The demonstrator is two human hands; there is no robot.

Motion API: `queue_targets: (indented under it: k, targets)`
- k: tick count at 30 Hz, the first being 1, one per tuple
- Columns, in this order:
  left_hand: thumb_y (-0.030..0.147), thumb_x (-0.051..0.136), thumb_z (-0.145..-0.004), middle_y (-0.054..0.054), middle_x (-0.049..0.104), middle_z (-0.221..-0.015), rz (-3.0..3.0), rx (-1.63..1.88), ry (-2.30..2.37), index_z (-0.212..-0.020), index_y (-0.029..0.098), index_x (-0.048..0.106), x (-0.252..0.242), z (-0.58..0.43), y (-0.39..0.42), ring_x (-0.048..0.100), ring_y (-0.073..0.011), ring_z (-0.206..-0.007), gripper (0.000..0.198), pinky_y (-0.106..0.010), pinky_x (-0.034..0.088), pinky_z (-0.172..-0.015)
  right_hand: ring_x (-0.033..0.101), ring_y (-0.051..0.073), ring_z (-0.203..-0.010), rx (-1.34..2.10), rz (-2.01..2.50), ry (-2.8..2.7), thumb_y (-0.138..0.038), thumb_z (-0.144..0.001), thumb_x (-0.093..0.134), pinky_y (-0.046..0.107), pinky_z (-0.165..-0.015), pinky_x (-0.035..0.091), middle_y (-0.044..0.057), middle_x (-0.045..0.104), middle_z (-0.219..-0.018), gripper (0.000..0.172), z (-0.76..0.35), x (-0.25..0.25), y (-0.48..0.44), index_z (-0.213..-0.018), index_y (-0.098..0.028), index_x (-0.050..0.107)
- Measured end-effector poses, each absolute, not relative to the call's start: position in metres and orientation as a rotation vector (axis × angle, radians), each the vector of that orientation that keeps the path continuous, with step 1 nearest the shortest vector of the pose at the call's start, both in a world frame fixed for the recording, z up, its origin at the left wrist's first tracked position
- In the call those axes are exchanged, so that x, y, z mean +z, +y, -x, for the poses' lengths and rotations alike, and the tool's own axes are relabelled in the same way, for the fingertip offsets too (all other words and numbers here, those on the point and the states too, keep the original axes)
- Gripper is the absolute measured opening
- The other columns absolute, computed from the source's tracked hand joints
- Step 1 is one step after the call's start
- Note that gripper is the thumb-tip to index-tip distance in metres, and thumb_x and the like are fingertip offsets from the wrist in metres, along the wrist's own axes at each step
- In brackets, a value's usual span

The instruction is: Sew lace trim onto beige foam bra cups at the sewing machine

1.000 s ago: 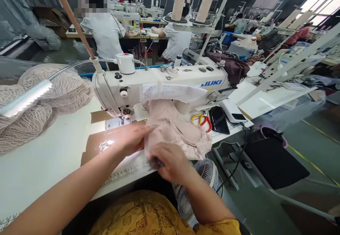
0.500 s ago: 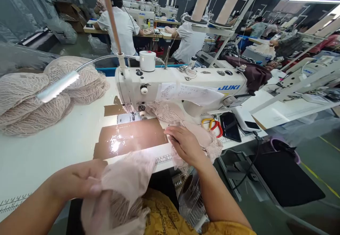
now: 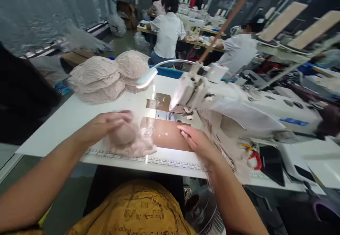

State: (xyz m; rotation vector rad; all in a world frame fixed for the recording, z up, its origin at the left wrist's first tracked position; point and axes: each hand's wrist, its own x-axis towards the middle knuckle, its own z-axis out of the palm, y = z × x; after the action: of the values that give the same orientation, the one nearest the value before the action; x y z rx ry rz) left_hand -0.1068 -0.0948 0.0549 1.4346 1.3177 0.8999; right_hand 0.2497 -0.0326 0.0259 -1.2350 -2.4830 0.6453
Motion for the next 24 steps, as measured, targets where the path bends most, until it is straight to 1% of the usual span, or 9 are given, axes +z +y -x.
queue_targets:
  k: [2,5,8,11,13,15,17,20,24]
  targets:
    - [0.049,0.067,-0.079,-0.011,0.064,-0.126,-1.444,0.775,1.316,-0.108,0.018,0.072,0.050,0.105,-0.087,0.054,-0.0325,-0.122,0.042,-0.044,0.045,-0.101,0.066,0.020,-0.080,0.938,1.117,-2.433,-0.036,-0.101,0.034,0.033,-0.076,0.051,0.005,0.071,-0.087,0.043,-0.230,0.029,-0.055,-0.136,-0.022,0.055]
    - [0.045,0.072,-0.073,-0.010,0.063,-0.126,-1.433,0.734,1.119,-0.118,0.018,0.067,0.047,0.096,-0.080,0.057,-0.0298,-0.119,0.052,-0.037,0.048,-0.095,0.066,0.021,-0.091,1.090,1.019,-2.329,-0.049,-0.099,0.037,0.035,-0.082,0.050,0.005,0.070,-0.094,0.049,-0.199,0.036,-0.073,-0.139,-0.025,0.053]
    - [0.040,0.077,-0.070,-0.007,0.066,-0.117,-1.384,0.695,0.976,-0.121,0.019,0.065,0.048,0.088,-0.079,0.061,-0.0278,-0.111,0.056,-0.032,0.050,-0.088,0.066,0.021,-0.092,1.300,0.969,-2.163,-0.053,-0.098,0.034,0.036,-0.083,0.050,0.006,0.071,-0.093,0.051,-0.172,0.045,-0.073,-0.124,-0.021,0.066]
    - [0.037,0.077,-0.071,-0.007,0.068,-0.107,-1.325,0.596,0.885,-0.116,0.017,0.065,0.049,0.088,-0.080,0.064,-0.0266,-0.101,0.051,-0.030,0.052,-0.082,0.064,0.023,-0.098,1.409,0.985,-2.023,-0.052,-0.091,0.052,0.037,-0.087,0.048,0.006,0.071,-0.096,0.042,-0.154,0.051,-0.066,-0.110,-0.021,0.072]
    - [0.034,0.076,-0.073,-0.006,0.068,-0.109,-1.348,0.569,0.835,-0.116,0.018,0.064,0.049,0.090,-0.079,0.064,-0.0256,-0.102,0.048,-0.030,0.051,-0.084,0.063,0.022,-0.093,1.464,0.980,-1.963,-0.051,-0.085,0.062,0.035,-0.082,0.049,0.005,0.070,-0.091,0.035,-0.145,0.054,-0.061,-0.101,-0.021,0.073]
    - [0.031,0.076,-0.074,-0.006,0.067,-0.111,-1.403,0.545,0.791,-0.116,0.018,0.063,0.051,0.091,-0.078,0.063,-0.0245,-0.104,0.046,-0.029,0.050,-0.085,0.058,0.017,-0.075,1.546,0.943,-1.955,-0.053,-0.083,0.063,0.029,-0.067,0.046,0.002,0.062,-0.074,0.034,-0.139,0.056,-0.058,-0.079,-0.020,0.070]
    - [0.029,0.076,-0.074,-0.006,0.067,-0.111,-1.464,0.525,0.755,-0.114,0.016,0.063,0.054,0.091,-0.077,0.063,-0.0229,-0.102,0.044,-0.027,0.051,-0.083,0.044,0.011,-0.059,1.618,0.893,-1.966,-0.056,-0.083,0.061,0.024,-0.054,0.035,-0.003,0.046,-0.060,0.044,-0.133,0.058,-0.057,-0.061,-0.018,0.057]
    - [0.028,0.075,-0.074,-0.007,0.067,-0.108,-1.505,0.514,0.721,-0.109,0.015,0.063,0.056,0.091,-0.075,0.063,-0.0212,-0.098,0.039,-0.025,0.051,-0.079,0.028,0.007,-0.052,1.702,0.859,-1.896,-0.059,-0.081,0.062,0.023,-0.047,0.020,-0.006,0.030,-0.056,0.053,-0.127,0.057,-0.058,-0.053,-0.019,0.040]
    - [0.032,0.074,-0.074,-0.008,0.068,-0.104,-1.517,0.479,0.730,-0.110,0.013,0.062,0.053,0.090,-0.073,0.064,-0.0227,-0.095,0.042,-0.027,0.052,-0.077,0.025,0.006,-0.050,1.767,0.878,-1.800,-0.059,-0.077,0.067,0.023,-0.045,0.018,-0.007,0.026,-0.055,0.056,-0.124,0.053,-0.059,-0.050,-0.019,0.038]
